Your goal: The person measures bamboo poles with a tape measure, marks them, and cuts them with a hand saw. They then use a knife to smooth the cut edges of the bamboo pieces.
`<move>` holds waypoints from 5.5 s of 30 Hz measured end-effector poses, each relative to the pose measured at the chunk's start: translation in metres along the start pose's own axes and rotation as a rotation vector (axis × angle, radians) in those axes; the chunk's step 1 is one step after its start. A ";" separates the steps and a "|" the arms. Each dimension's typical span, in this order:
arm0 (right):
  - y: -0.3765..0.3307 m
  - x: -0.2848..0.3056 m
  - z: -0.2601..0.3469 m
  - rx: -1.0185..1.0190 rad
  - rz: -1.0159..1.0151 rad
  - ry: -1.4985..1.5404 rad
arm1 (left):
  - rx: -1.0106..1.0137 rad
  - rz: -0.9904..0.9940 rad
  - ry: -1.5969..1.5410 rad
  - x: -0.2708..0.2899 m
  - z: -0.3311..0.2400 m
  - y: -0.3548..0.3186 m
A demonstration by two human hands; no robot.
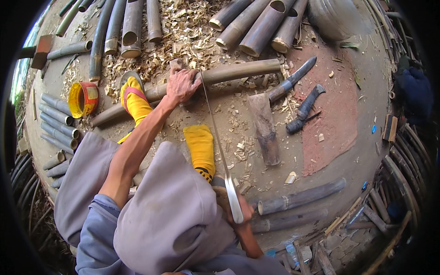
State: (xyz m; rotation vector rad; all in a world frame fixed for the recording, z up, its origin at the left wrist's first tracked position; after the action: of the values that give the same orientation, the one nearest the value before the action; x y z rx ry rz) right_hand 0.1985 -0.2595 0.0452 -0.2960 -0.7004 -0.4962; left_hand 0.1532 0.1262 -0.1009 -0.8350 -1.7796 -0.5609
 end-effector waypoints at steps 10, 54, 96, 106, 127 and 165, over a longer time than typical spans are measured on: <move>0.114 -0.064 0.005 0.029 -0.131 0.249 | -0.004 0.050 -0.007 -0.001 0.003 -0.004; 0.064 -0.029 -0.006 -0.085 -0.069 0.074 | 0.172 0.179 -0.011 -0.009 0.008 0.015; 0.082 -0.040 -0.003 -0.163 -0.047 0.238 | 0.169 0.164 0.019 -0.010 0.005 0.010; 0.138 -0.067 -0.007 -0.066 -0.069 0.266 | 0.142 0.026 0.043 -0.003 -0.002 0.013; 0.138 -0.068 0.023 0.009 0.090 0.387 | 0.286 0.237 0.041 -0.010 0.012 0.004; 0.026 0.008 0.003 -0.205 0.151 0.152 | 0.176 0.112 0.102 -0.008 0.008 0.010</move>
State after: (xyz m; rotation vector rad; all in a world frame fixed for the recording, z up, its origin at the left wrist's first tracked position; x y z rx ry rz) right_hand 0.2163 -0.2388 0.0503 -0.4944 -0.4758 -0.4415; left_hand 0.1573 0.1360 -0.1116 -0.7649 -1.6517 -0.3616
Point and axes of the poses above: each hand's wrist, its own y-axis towards the middle knuckle, its own x-axis out of the back of the hand, z = x × y, the point moved 9 cm from there along y, towards the middle knuckle, and after that the axes turned 7 degrees about -x, right-handed, at the moved point
